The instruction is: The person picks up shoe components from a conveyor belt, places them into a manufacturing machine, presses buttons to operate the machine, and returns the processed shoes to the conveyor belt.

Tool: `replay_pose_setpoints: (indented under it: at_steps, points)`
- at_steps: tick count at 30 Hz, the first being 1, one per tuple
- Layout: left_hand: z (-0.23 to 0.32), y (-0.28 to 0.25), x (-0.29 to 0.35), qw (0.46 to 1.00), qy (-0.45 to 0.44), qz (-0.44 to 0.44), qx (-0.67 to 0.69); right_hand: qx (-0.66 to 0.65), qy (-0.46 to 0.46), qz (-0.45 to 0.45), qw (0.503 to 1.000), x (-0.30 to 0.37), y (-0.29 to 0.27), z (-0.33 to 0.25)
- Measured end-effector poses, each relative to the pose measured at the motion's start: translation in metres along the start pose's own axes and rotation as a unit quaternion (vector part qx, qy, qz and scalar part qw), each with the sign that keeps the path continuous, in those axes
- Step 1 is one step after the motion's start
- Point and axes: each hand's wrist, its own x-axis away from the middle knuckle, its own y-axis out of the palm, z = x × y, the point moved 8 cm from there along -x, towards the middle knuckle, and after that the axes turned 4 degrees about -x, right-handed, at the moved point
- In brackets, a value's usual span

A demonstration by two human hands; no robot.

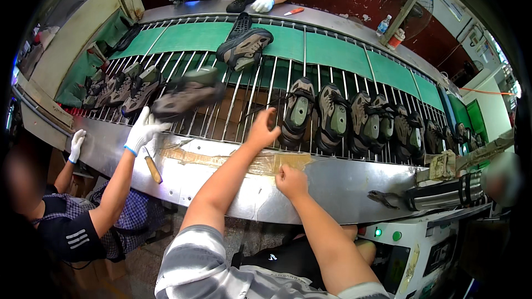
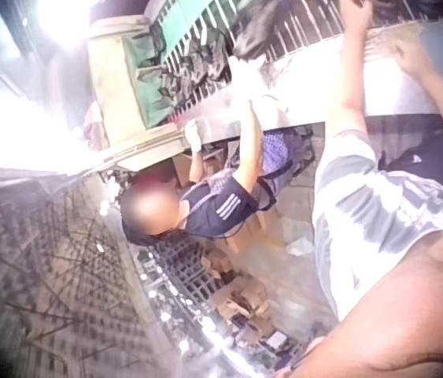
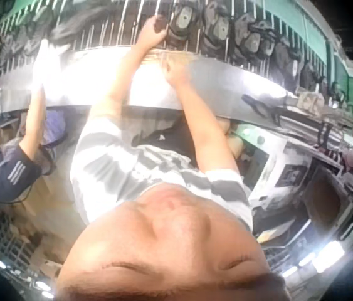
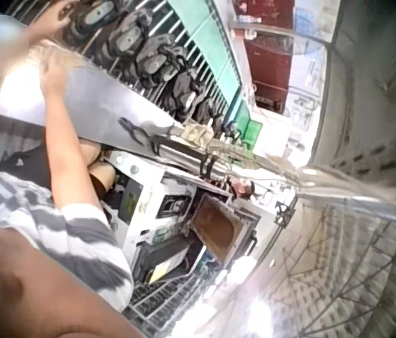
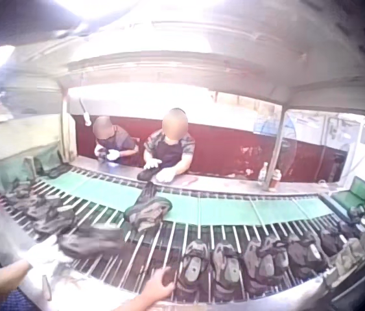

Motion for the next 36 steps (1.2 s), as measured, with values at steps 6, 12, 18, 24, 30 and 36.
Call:
replay_pose_setpoints:
  at_steps: [6, 12, 18, 24, 30, 36]
  points:
    - [-0.041, -0.027, -0.043, 0.944, -0.108, 0.024, -0.311, -0.016, 0.007, 0.016, 1.000, -0.001, 0.000, -0.003]
    - [0.020, -0.013, -0.074, 0.989, -0.036, 0.058, -0.132, -0.013, 0.009, 0.014, 1.000, -0.005, 0.001, -0.001]
    - [0.016, -0.005, -0.107, 0.994, -0.063, -0.071, 0.059, -0.021, 0.011, 0.011, 1.000, -0.006, 0.002, -0.007]
    - [-0.001, -0.118, -0.061, 0.978, 0.015, 0.142, -0.152, -0.028, 0.017, 0.015, 0.999, -0.009, 0.008, -0.008]
    - [-0.054, -0.220, 0.060, 0.868, -0.160, 0.243, -0.402, -0.029, 0.033, 0.011, 0.999, -0.005, 0.010, -0.004]
    - [-0.038, -0.186, 0.088, 0.871, -0.234, 0.039, -0.429, -0.033, 0.039, 0.002, 0.999, -0.002, 0.012, -0.007]
